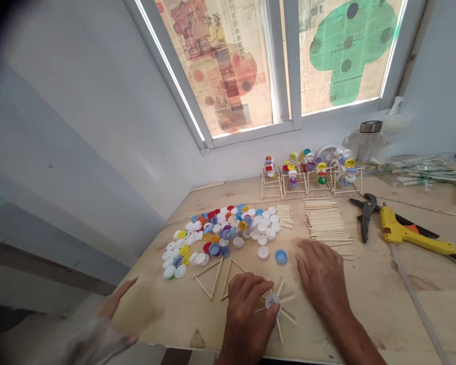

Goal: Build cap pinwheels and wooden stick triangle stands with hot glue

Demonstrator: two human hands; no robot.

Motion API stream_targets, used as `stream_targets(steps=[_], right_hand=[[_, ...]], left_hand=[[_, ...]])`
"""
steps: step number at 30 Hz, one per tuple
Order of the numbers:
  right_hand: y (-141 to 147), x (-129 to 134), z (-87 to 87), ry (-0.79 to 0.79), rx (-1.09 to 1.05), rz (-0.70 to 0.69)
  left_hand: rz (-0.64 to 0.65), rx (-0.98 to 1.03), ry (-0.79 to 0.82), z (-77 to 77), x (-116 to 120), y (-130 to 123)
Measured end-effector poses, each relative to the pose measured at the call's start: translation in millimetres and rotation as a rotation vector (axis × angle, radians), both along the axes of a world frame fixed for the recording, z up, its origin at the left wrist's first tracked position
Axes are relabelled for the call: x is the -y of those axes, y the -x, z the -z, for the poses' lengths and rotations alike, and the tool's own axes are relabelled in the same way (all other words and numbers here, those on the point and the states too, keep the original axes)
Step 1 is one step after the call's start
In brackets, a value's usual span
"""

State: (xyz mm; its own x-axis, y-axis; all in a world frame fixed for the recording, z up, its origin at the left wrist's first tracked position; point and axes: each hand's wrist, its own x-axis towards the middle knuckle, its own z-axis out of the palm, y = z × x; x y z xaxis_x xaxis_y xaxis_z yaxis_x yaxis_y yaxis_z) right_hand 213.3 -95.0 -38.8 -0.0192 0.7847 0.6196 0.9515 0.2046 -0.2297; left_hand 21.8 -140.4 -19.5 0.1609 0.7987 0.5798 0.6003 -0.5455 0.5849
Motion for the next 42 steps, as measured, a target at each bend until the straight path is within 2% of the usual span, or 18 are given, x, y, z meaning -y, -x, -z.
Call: stream_targets(steps=[4,7,14,30,42], right_hand=[[-7.8,-1.2,6.1,0.029,-0.033,0.218],[-7.4,-1.7,9.2,0.06,-0.074,0.264],[-5.0,-1.0,10.3,0.059,-0.12,0.257],[-6.0,3.1,5.0,0.08,-0.238,0.239],[-9.3,3.7,3.0,0.111,-0.278,0.204]], left_hand=[[0.033,-0.037,-0.031,3.9,2.5,-2.8],[0.037,-0.076,-0.039,4.5,4.2,-2.3],[0.039,-0.06,-0.005,7.5,7.8,-2.4],[0.078,-0.075,-0.12,17.4,3.1,-4.7],[0.064,-0.171,-0.092,10.5,1.4,-3.8]])
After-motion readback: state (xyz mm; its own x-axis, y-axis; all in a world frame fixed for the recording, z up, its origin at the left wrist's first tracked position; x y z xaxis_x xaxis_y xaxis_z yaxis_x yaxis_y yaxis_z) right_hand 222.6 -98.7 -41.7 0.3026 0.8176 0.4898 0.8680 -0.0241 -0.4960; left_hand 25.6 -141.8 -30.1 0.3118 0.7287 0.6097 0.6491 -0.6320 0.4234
